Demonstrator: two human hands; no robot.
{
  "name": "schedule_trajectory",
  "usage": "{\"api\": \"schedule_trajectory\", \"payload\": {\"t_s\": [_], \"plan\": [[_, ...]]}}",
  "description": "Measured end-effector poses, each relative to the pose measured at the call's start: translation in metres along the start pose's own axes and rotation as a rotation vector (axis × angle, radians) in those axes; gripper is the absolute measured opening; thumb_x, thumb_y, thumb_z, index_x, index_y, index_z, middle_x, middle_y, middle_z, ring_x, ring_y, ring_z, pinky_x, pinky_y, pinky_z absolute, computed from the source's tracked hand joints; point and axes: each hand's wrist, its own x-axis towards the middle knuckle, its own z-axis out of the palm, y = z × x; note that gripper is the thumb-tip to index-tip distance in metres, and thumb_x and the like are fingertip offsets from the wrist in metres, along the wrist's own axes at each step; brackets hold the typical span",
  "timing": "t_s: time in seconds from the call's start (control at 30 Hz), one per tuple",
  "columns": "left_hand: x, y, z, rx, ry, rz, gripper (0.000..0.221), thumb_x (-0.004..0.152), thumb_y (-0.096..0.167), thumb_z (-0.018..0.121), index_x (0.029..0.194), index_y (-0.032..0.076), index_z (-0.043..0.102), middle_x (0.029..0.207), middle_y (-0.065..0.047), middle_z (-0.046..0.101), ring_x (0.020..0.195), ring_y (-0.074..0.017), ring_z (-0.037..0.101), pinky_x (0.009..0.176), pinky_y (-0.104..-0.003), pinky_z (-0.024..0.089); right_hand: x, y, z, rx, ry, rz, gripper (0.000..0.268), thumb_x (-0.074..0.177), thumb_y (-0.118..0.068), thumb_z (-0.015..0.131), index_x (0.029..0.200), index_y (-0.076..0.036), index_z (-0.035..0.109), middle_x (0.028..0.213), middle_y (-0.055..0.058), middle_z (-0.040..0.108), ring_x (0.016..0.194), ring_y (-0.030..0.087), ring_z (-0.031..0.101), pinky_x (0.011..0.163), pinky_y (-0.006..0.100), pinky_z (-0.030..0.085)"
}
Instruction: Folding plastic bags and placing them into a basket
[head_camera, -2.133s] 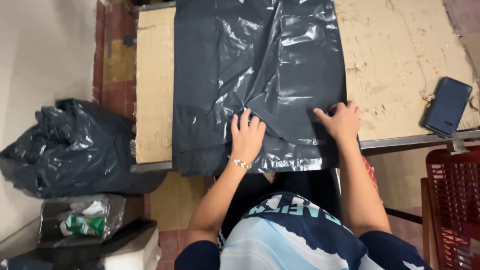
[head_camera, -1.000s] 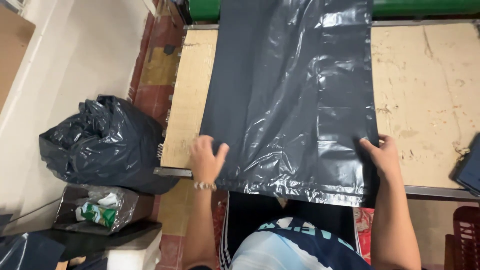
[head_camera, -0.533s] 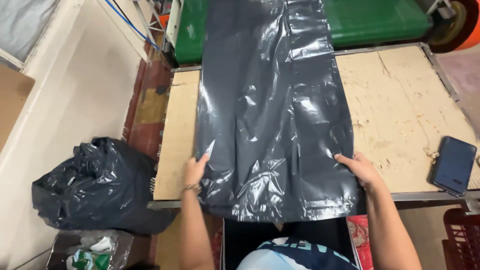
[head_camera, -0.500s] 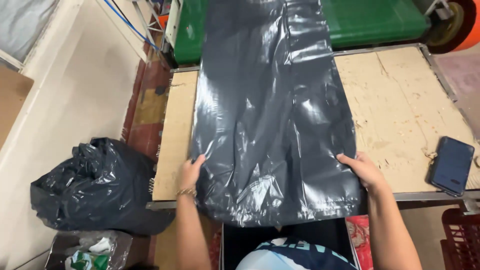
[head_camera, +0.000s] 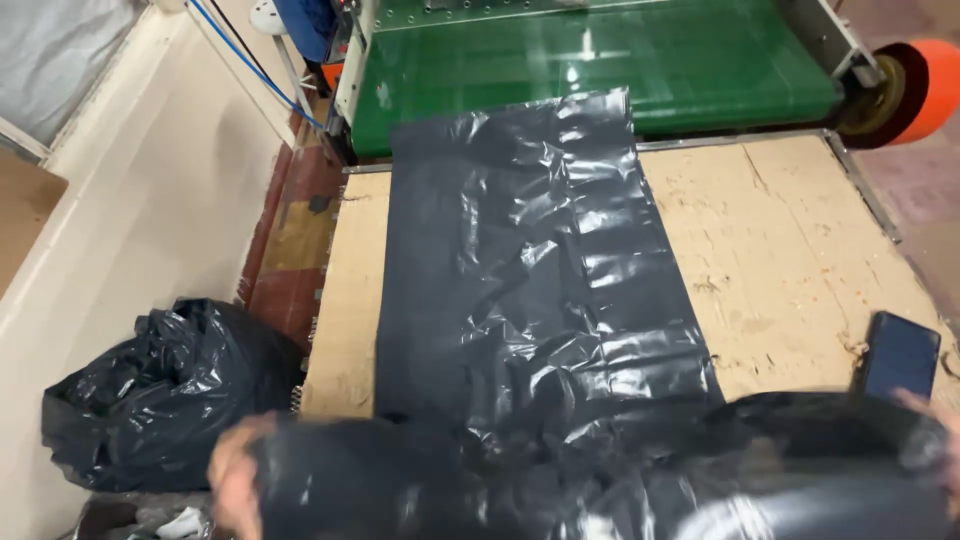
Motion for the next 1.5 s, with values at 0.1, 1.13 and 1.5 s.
{"api": "schedule_trajectory", "payload": {"t_s": [0.1, 1.13, 1.5], "plan": [[0.036, 0.15, 0.171, -0.198, -0.126, -0.167, 0.025, 0.104, 0.023, 0.056, 0.115, 0.004, 0.068, 0.105, -0.007, 0.067, 0.095, -0.0155, 0.061, 0.085, -0.029, 0.047, 0.15, -0.182, 0.121, 0.274, 0.171, 0.276, 0.042, 0.098, -0.04, 0.059, 0.13, -0.014, 0.068, 0.132, 0.006, 0.067, 0.122, 0.018, 0.062, 0.111, 0.032, 0.046], [-0.085, -0.033, 0.16, 1.032, 0.172, 0.337, 0.039, 0.086, 0.046, 0.076, 0.12, 0.027, 0.067, 0.106, 0.003, 0.071, 0.108, -0.0301, 0.062, 0.074, -0.051, 0.056, 0.01, -0.265, 0.252, -0.896, 0.389, 0.077, 0.044, 0.091, -0.048, 0.086, 0.114, -0.016, 0.067, 0.096, 0.004, 0.066, 0.099, 0.029, 0.064, 0.092, 0.044, 0.048], [-0.136, 0.058, 0.233, 0.965, -0.676, 0.694, 0.077, 0.084, 0.046, 0.074, 0.149, 0.011, 0.05, 0.16, -0.016, 0.042, 0.148, -0.047, 0.031, 0.099, -0.081, 0.032, 0.042, -0.378, 0.33, -0.476, -0.249, -0.31, 0.093, 0.078, -0.06, 0.073, 0.152, -0.008, 0.047, 0.159, 0.018, 0.046, 0.151, 0.037, 0.036, 0.125, 0.055, 0.02]]}}
